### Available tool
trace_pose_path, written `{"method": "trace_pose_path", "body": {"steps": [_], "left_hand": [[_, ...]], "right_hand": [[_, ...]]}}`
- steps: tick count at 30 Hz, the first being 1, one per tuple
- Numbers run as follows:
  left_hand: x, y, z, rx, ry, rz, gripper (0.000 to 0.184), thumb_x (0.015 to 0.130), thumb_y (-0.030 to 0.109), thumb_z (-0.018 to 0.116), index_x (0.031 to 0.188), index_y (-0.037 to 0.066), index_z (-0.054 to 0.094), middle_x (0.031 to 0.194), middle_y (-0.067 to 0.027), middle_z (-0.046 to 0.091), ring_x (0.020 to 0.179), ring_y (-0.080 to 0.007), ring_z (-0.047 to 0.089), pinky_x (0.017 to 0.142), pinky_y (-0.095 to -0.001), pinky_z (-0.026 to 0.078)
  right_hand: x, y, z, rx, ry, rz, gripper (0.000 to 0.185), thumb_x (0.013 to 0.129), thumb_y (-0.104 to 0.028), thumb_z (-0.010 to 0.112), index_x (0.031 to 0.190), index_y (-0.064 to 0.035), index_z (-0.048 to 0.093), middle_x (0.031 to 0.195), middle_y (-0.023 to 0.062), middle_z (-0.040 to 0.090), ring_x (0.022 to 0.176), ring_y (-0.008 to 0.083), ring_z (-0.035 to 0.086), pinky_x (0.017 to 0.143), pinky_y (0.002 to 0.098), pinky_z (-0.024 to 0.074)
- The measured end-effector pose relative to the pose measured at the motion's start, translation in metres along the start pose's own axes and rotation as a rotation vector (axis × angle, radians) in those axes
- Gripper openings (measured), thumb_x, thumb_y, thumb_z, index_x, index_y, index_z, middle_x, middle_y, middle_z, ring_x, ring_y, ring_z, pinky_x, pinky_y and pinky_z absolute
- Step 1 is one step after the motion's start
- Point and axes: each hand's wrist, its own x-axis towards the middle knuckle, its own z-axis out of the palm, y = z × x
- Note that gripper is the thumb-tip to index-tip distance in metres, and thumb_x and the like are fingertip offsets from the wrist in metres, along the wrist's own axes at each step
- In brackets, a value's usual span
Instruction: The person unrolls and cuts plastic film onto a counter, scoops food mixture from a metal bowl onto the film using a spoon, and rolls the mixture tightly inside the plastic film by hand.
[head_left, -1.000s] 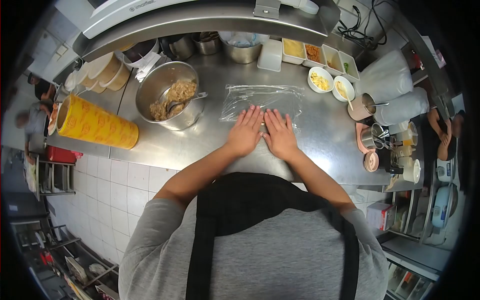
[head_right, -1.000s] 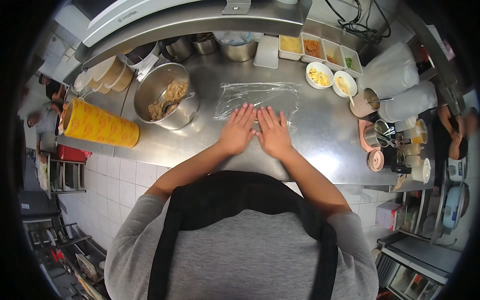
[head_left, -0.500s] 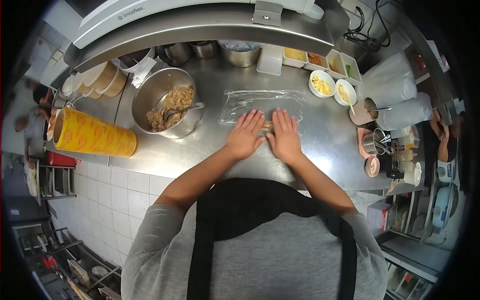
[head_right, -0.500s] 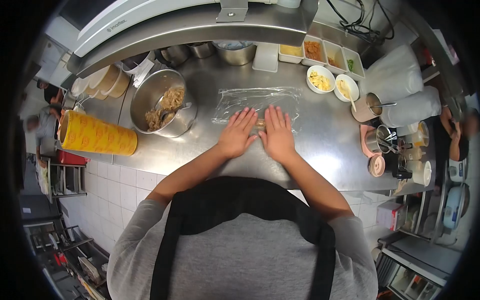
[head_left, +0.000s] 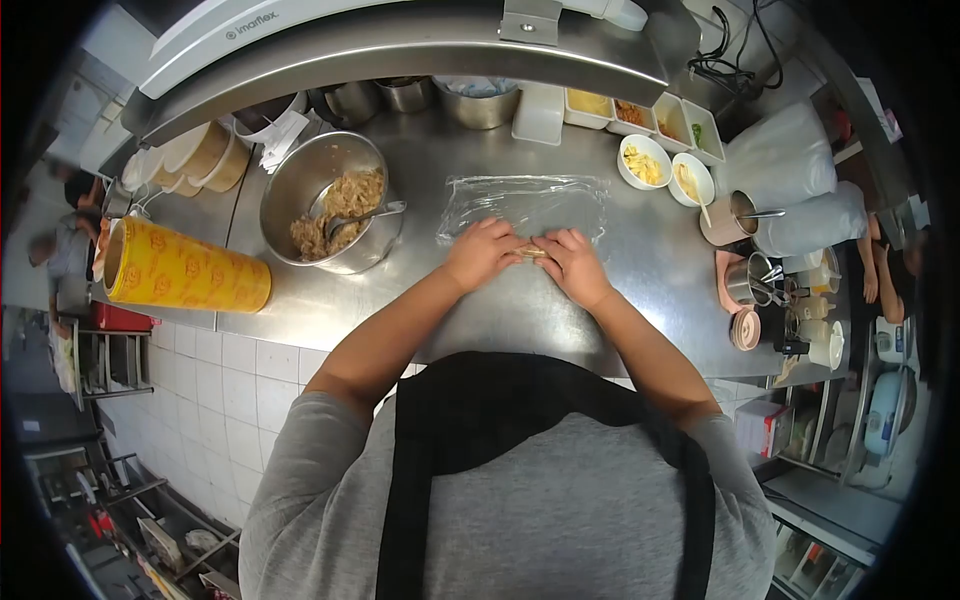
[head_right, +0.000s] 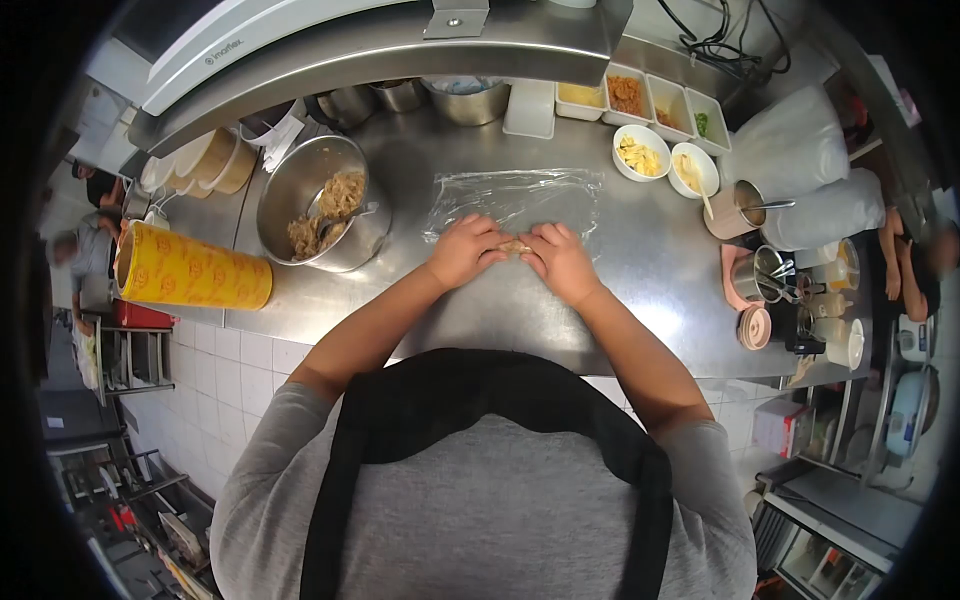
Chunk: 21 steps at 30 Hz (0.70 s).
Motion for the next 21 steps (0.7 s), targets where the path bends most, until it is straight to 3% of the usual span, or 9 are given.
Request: {"method": "trace_pose_path", "body": {"steps": [5, 8, 11, 17, 21], "left_hand": [[-0.009, -0.016, -0.018, -0.091, -0.059, -0.022, 0.032, 0.076, 0.025, 0.073, 0.107, 0.018, 0.069, 0.099, -0.0018, 0.059, 0.100, -0.0245, 0.055, 0.088, -0.0395, 0.047], [0.001, -0.001, -0.026, 0.091, -0.010, 0.084, 0.040, 0.073, 0.026, 0.077, 0.111, 0.015, 0.068, 0.094, -0.0045, 0.059, 0.095, -0.0270, 0.055, 0.085, -0.0398, 0.048], [0.016, 0.013, -0.002, 0.019, -0.004, 0.084, 0.040, 0.073, 0.025, 0.078, 0.111, 0.015, 0.066, 0.093, -0.0054, 0.059, 0.097, -0.0278, 0.056, 0.085, -0.0400, 0.048], [0.000, -0.002, -0.017, -0.124, -0.028, 0.007, 0.035, 0.076, 0.019, 0.076, 0.108, 0.013, 0.065, 0.101, -0.0060, 0.061, 0.098, -0.0280, 0.057, 0.086, -0.0394, 0.048], [-0.017, -0.025, -0.023, -0.103, 0.044, -0.011, 0.026, 0.077, 0.016, 0.074, 0.102, 0.011, 0.069, 0.102, -0.0056, 0.062, 0.095, -0.0273, 0.057, 0.085, -0.0384, 0.048]], "right_hand": [[-0.011, 0.009, -0.017, -0.041, -0.041, 0.021, 0.044, 0.077, -0.014, 0.071, 0.120, -0.0087, 0.063, 0.107, 0.0075, 0.058, 0.100, 0.0273, 0.054, 0.086, 0.0389, 0.0465], [0.000, -0.003, -0.028, -0.110, -0.083, -0.003, 0.043, 0.077, -0.014, 0.071, 0.119, -0.0081, 0.062, 0.107, 0.0074, 0.058, 0.101, 0.0278, 0.054, 0.086, 0.0389, 0.0463], [0.009, -0.008, -0.010, -0.114, -0.124, 0.016, 0.040, 0.077, -0.014, 0.070, 0.116, -0.0076, 0.062, 0.108, 0.0077, 0.057, 0.102, 0.0289, 0.054, 0.086, 0.0396, 0.0463], [-0.008, 0.004, -0.011, 0.077, -0.037, 0.058, 0.033, 0.082, -0.015, 0.068, 0.114, -0.0091, 0.063, 0.109, 0.0084, 0.057, 0.100, 0.0304, 0.053, 0.087, 0.0402, 0.0468], [-0.012, 0.013, -0.016, -0.006, 0.012, -0.035, 0.032, 0.084, -0.017, 0.068, 0.115, -0.0110, 0.064, 0.108, 0.0064, 0.058, 0.097, 0.0279, 0.053, 0.086, 0.0385, 0.0467]]}}
